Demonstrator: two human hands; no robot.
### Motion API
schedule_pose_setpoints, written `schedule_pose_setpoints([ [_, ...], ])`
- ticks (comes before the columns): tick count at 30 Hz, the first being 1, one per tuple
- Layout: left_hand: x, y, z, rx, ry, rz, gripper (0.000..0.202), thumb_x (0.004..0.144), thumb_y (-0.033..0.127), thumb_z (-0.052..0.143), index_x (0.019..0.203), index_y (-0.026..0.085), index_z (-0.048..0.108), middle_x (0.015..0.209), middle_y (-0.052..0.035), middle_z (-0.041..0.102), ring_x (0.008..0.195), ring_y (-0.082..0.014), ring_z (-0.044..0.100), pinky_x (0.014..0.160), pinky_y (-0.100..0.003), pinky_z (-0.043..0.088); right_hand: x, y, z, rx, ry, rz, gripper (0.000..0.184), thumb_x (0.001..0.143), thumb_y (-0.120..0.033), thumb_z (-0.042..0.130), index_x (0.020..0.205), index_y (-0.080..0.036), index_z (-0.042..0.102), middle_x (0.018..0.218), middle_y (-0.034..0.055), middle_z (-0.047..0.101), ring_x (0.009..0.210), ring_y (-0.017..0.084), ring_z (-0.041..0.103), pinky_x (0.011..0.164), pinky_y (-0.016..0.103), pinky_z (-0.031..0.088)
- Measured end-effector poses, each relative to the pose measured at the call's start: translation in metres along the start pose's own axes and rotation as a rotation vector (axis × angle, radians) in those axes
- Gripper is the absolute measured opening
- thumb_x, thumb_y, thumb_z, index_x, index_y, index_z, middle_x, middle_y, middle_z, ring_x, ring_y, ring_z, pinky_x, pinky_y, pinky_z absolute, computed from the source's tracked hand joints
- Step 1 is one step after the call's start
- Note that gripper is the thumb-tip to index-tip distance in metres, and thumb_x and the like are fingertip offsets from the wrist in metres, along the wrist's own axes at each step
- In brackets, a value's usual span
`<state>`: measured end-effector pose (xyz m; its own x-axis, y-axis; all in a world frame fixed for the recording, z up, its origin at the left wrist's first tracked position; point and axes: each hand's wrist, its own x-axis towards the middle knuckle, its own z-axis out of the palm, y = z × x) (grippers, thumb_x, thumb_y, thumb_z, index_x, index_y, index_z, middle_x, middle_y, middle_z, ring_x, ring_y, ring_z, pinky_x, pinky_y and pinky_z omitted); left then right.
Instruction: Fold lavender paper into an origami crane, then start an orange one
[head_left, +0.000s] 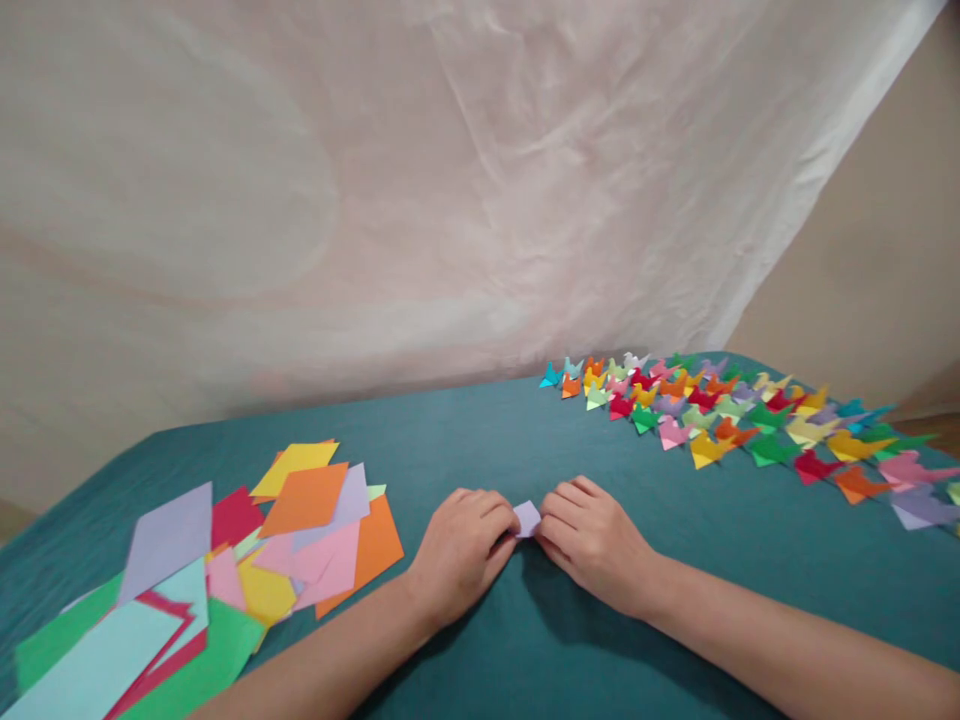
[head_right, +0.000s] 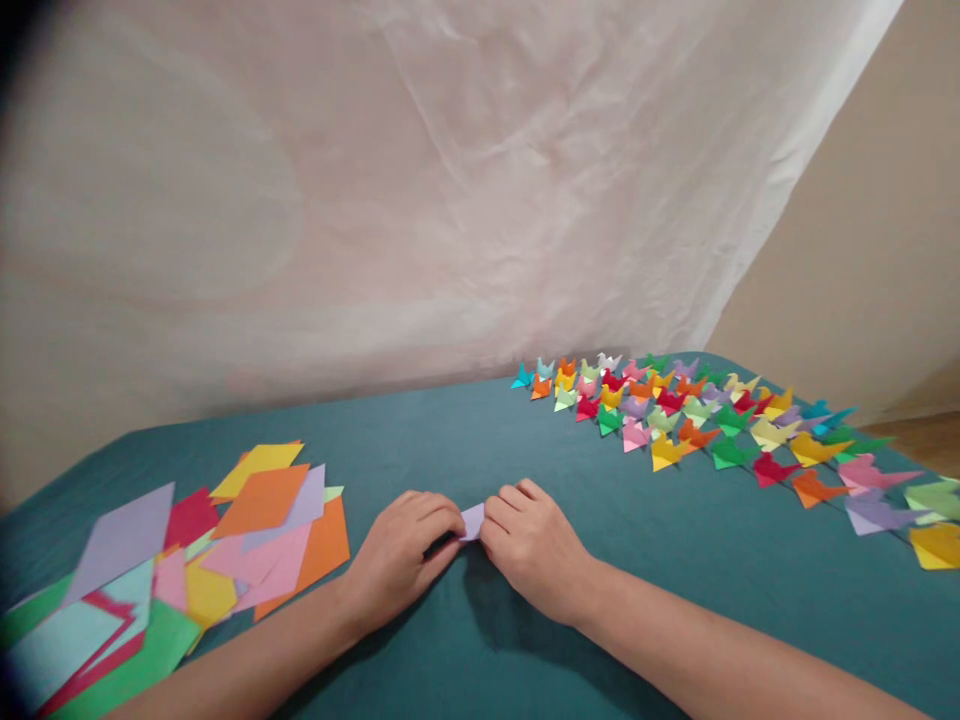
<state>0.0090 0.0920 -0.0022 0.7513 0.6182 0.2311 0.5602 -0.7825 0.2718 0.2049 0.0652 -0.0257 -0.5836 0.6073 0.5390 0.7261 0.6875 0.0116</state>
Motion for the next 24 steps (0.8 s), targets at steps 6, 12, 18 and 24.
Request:
schedule_pose_setpoints([
  [6,-0.003,-0.006,0.001,-0.034,-0.021,0.035,0.011,0.09,0.022,0.049,0.087,0.019,0.058,0.091,-0.0022,0.062,0.086,-0.0173,0.055,0.076,-0.03,0.039,-0.003,0.003,-0.003,0.188,-0.09,0.063,0.014,0.087,-0.019,0.052,0.078,-0.017,0.062,0.074,0.0025,0.059,0.073,0.016,0.048,0.067,0.03,0.032],
  [12,-0.006,-0.006,0.0,-0.05,-0.052,0.05,0.016,0.091,0.029,0.047,0.092,0.02,0.06,0.095,-0.003,0.061,0.089,-0.0183,0.054,0.079,-0.031,0.041,-0.001,0.014,-0.003,0.506,-0.154,0.256,0.014,0.084,-0.021,0.057,0.073,-0.017,0.065,0.076,0.0023,0.059,0.075,0.014,0.053,0.071,0.028,0.038],
  [18,-0.005,-0.006,0.001,-0.047,-0.047,0.054,0.017,0.092,0.027,0.045,0.092,0.02,0.061,0.095,-0.0032,0.061,0.087,-0.0178,0.054,0.077,-0.03,0.042,0.004,0.028,-0.001,0.743,-0.193,0.396,0.007,0.077,-0.016,0.064,0.071,-0.017,0.065,0.079,0.0012,0.059,0.077,0.013,0.056,0.073,0.026,0.042],
  [24,-0.004,-0.007,0.001,-0.044,-0.043,0.067,0.017,0.091,0.027,0.046,0.092,0.019,0.06,0.095,-0.004,0.061,0.087,-0.0179,0.053,0.078,-0.031,0.042,0.004,0.032,0.0,0.793,-0.204,0.408,0.004,0.076,-0.016,0.065,0.072,-0.017,0.066,0.08,0.001,0.06,0.078,0.014,0.057,0.075,0.026,0.043],
])
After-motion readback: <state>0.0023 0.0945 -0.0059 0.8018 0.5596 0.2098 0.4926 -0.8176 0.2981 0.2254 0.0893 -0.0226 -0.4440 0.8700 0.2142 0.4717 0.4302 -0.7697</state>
